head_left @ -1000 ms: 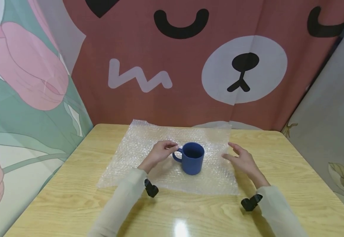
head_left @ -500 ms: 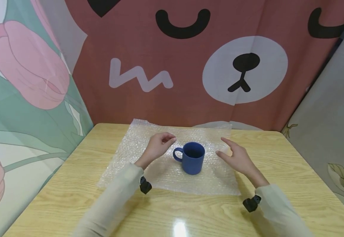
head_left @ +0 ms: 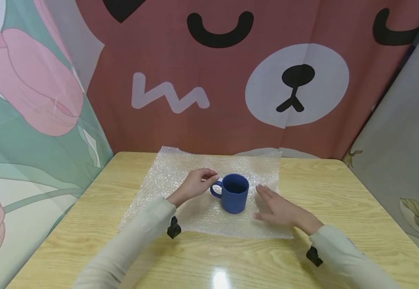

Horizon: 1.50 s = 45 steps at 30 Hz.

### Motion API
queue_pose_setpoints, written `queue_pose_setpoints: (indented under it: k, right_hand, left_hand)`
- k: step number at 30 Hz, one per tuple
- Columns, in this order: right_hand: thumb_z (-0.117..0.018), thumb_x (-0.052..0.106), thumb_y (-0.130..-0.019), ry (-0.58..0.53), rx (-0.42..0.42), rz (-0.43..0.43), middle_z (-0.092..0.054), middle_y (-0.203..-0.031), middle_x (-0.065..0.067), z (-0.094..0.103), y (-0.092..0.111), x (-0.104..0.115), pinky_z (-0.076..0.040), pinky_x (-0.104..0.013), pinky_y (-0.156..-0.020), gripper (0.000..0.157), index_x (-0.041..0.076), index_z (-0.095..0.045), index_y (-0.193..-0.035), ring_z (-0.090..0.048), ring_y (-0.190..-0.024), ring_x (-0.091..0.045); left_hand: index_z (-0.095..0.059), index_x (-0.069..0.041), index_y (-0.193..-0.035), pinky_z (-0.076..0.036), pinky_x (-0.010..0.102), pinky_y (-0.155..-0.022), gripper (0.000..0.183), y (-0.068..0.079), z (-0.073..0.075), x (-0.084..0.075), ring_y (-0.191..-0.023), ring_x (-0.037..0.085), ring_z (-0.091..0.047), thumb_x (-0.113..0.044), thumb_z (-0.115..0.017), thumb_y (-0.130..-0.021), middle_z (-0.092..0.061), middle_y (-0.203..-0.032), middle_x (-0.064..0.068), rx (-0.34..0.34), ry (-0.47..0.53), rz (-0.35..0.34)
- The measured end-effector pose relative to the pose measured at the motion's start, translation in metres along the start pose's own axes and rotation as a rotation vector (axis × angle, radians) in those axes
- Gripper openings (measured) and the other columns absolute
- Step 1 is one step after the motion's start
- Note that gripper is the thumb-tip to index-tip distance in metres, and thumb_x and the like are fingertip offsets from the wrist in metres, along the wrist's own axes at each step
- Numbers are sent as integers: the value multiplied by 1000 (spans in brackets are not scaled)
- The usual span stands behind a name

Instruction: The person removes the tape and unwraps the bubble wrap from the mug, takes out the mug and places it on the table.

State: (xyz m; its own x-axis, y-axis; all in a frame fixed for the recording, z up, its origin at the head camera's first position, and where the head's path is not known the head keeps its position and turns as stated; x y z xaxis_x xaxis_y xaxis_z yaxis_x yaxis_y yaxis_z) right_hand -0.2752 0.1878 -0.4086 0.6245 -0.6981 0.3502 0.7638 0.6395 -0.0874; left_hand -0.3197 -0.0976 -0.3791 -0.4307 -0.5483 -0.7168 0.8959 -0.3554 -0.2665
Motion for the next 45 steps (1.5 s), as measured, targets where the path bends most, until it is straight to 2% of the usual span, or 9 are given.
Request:
queue_pose_setpoints:
  k: [8,15,19,22,29,32,36,38,45]
  right_hand:
    - [-58,54,-91,-64,128,-75,-13,-154,-31,-5,6,1,-15,-57,-111,96,-12,-18,-148,-10,-141,-47]
    - [-62,55,-89,-74,194,-55,-7,-154,-32,-7,9,2,-12,-57,-112,102,-13,-14,-148,-5,-141,-47]
    - [-62,62,-85,-77,236,-93,-4,-156,-29,-11,8,0,-11,-55,-112,109,-10,-12,-150,-3,-142,-44]
    - [-63,66,-81,-68,260,-111,-2,-157,-28,-14,7,-2,-12,-54,-113,115,-8,-10,-151,-2,-143,-42]
    - [-67,69,-76,-45,277,-110,-3,-156,-29,-15,6,0,-14,-55,-112,120,-8,-13,-151,-3,-143,-44]
    - [-68,68,-75,-38,274,-99,-3,-155,-31,-14,5,2,-15,-56,-112,121,-10,-13,-150,-4,-142,-46]
    - [-68,69,-75,-28,274,-94,-4,-155,-32,-14,4,3,-15,-56,-111,122,-11,-13,-149,-4,-141,-47]
    - [-68,69,-75,-18,277,-95,-4,-155,-31,-14,4,3,-16,-56,-112,122,-11,-13,-150,-5,-141,-47]
    - [-69,69,-74,-18,286,-111,-4,-155,-31,-13,5,4,-16,-56,-111,123,-11,-12,-150,-4,-141,-47]
  left_hand:
    - [-70,-3,-108,-51,31,-82,27,-2,-12,9,-95,18,-64,-26,-62,-96,-69,-101,3,44,55,69]
    - [-70,-2,-102,-50,30,-81,24,-2,-18,11,-89,14,-63,-23,-59,-98,-69,-94,3,56,141,67]
    - [-69,-2,-99,-50,29,-81,22,-4,-21,15,-87,12,-61,-22,-58,-99,-68,-92,2,69,179,63]
    - [-67,0,-98,-49,31,-82,21,-6,-24,20,-87,13,-60,-19,-57,-100,-66,-92,6,104,255,66]
    - [-55,15,-98,-45,30,-83,29,-7,-30,29,-94,34,-54,-12,-49,-102,-57,-96,26,254,484,37]
    - [-55,11,-95,-44,28,-80,25,-7,-32,31,-91,29,-53,-11,-46,-103,-55,-92,20,293,606,76]
    - [-57,-1,-92,-44,25,-76,19,-7,-36,36,-83,17,-53,-9,-44,-103,-54,-87,7,288,738,133]
    - [-56,-1,-89,-44,24,-74,20,-8,-38,37,-80,14,-52,-8,-43,-103,-53,-84,4,275,770,138]
    - [-53,-5,-75,-41,23,-68,26,-10,-46,38,-70,13,-46,-3,-44,-99,-46,-72,2,197,798,73]
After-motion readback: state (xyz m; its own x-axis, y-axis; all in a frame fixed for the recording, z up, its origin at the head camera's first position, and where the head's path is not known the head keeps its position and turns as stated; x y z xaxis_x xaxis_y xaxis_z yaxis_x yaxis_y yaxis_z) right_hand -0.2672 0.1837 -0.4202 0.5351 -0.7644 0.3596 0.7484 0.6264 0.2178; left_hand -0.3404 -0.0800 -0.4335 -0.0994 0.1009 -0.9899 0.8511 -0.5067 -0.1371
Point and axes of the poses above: each hand's wrist, its own y-axis away from the middle knuckle, its own z-axis out of the back of the hand, x = y × z, the point moved 2 cm from there along -y, towards the middle knuckle
